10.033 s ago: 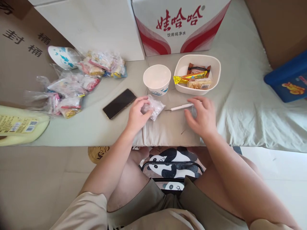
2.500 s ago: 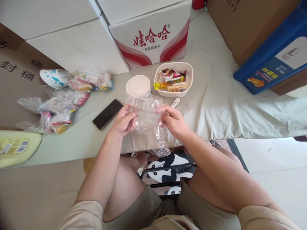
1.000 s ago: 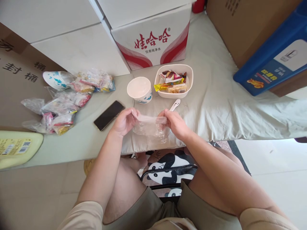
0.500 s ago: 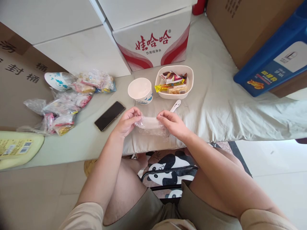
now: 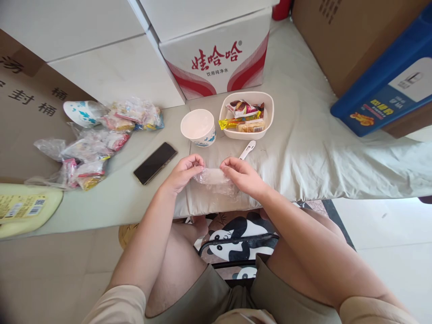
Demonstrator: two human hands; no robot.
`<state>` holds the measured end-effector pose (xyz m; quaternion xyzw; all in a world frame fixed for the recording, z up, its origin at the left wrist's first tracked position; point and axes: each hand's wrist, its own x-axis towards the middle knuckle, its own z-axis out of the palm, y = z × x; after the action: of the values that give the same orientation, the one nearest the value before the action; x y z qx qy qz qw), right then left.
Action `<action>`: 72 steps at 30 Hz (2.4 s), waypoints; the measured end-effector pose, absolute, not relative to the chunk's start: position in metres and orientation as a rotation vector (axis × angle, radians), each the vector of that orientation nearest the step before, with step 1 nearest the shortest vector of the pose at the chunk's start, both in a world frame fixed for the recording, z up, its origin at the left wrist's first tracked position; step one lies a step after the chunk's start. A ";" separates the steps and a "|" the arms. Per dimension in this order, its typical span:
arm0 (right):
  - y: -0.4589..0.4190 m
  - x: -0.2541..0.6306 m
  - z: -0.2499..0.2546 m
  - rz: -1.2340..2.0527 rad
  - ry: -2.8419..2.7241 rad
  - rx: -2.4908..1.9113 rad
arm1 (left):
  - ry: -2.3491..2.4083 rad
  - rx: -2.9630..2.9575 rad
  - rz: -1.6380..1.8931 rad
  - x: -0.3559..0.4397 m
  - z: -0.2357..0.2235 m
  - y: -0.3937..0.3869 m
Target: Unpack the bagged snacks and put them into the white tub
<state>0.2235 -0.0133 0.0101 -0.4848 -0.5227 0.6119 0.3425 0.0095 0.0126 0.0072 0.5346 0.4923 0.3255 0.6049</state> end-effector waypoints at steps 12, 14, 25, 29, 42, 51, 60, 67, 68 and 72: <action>-0.012 0.225 0.002 1.648 -1.396 -1.229 | 1.154 1.265 0.706 0.011 0.008 0.013; -0.011 0.225 0.001 1.664 -1.407 -1.219 | 1.152 1.265 0.702 0.011 0.008 0.012; -0.012 0.225 -0.001 1.661 -1.451 -1.234 | 1.159 1.275 0.686 0.011 0.007 0.012; -0.011 0.225 -0.002 1.651 -1.459 -1.239 | 1.160 1.282 0.685 0.010 0.007 0.012; -0.010 0.227 -0.001 1.543 -1.127 -1.247 | 1.243 1.192 0.913 0.008 0.003 0.014; -0.014 0.225 0.000 1.787 -1.272 -1.173 | 1.006 0.687 1.254 0.001 0.011 0.020; -0.013 0.220 -0.003 1.661 -1.136 -1.136 | 0.948 0.627 0.852 0.019 0.004 0.008; -0.014 0.224 0.003 1.594 -1.306 -1.171 | 1.085 0.791 0.856 0.025 0.001 0.006; -0.014 0.224 0.003 1.608 -1.307 -1.175 | 1.087 0.831 0.822 0.025 0.002 0.006; -0.015 0.222 0.001 1.799 -1.369 -1.122 | 1.053 0.921 0.725 0.026 0.004 0.001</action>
<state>0.2224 -0.0152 0.0006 -0.4236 -0.5167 0.6790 0.3042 0.0256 0.0010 0.0042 0.4143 0.4738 0.3263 0.7053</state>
